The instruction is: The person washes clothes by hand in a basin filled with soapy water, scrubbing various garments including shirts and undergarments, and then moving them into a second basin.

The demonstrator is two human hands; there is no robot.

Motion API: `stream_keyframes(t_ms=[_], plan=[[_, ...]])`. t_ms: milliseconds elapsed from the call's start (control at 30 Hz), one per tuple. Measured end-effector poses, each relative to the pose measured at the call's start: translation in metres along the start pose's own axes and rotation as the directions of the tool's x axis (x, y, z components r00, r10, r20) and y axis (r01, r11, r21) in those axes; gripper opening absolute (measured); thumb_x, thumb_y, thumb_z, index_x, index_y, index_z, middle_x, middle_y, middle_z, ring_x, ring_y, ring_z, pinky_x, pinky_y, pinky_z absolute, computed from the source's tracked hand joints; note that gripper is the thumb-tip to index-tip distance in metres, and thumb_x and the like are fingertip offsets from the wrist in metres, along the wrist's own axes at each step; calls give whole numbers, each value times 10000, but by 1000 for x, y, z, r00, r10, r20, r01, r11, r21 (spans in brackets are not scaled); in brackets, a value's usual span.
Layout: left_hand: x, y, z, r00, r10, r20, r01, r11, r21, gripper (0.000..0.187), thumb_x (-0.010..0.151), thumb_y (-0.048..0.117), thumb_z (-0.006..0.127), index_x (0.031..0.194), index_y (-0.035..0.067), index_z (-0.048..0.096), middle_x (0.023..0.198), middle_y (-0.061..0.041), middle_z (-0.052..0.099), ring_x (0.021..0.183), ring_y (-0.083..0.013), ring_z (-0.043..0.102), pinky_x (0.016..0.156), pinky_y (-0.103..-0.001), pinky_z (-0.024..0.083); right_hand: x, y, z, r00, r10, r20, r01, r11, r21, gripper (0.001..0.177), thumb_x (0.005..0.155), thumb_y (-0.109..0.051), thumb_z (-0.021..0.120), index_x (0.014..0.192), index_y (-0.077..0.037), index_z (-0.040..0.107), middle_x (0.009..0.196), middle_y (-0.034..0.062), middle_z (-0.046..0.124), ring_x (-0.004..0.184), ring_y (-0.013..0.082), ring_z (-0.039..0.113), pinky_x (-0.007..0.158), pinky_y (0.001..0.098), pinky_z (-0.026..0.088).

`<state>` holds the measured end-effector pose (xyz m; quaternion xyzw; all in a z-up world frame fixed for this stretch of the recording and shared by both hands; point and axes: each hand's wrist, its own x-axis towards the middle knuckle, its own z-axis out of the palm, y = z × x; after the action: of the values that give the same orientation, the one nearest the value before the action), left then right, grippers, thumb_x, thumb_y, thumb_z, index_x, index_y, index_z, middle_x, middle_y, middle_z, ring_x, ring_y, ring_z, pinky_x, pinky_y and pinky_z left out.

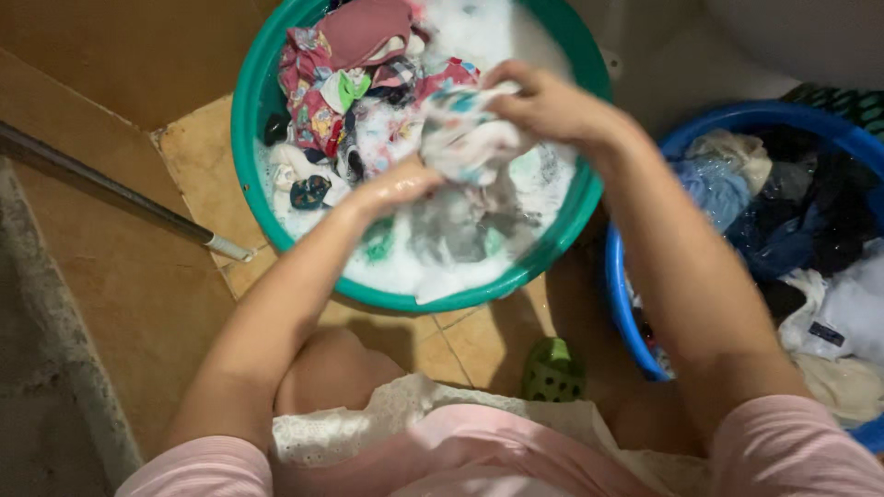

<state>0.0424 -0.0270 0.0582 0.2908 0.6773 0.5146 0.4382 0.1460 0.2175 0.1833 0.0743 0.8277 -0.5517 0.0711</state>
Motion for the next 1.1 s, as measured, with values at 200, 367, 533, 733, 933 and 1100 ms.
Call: stream_keyframes(t_ms=[200,367,533,733,933,1100], plan=[[19,-64,-36,912,25,-410,278,696,661,460,873,206,706,1252,-37,612,1214,-313,621,1097,-422,573,933,-479,466,64,141,74,906,-329,-266,110,790,-603,234,812,-92,684,1037,-29,681,919,220,726,827,373,720,733,491,562],[10,-91,3,919,236,-315,153,523,838,528,837,150,669,1343,40,567,1338,-277,575,1236,-463,544,1081,-517,434,64,216,200,998,60,-20,-60,773,-631,352,829,-155,667,1172,-86,637,927,179,717,834,316,688,732,461,550],[-1,-75,24,979,153,-137,-27,757,653,1031,762,404,952,1394,-142,348,1280,-445,426,1270,-572,420,1019,-530,369,82,159,163,991,34,-131,-64,971,-231,245,923,-161,647,1152,-81,680,948,82,721,814,187,667,700,355,555],[-16,22,-10,922,363,-139,-305,897,319,512,888,293,763,1299,53,575,1292,-182,654,1233,-280,603,1048,-372,458,40,26,40,976,-52,-214,92,979,182,224,983,-120,636,1169,-77,753,973,0,713,801,107,594,672,285,506],[-37,0,-67,861,417,-291,-258,851,458,171,964,197,648,1091,91,693,1075,-92,759,1047,-211,734,937,-364,553,-7,41,-47,962,188,-196,-202,978,-56,327,890,-157,690,1214,-133,734,1035,90,751,882,160,696,690,338,549],[22,-106,-21,932,360,-36,-92,332,939,140,923,192,632,972,96,721,984,-175,699,952,-394,669,848,-501,535,52,190,103,990,138,43,-108,906,-410,348,786,-271,797,1092,-112,753,1028,112,795,920,213,741,836,353,580]])
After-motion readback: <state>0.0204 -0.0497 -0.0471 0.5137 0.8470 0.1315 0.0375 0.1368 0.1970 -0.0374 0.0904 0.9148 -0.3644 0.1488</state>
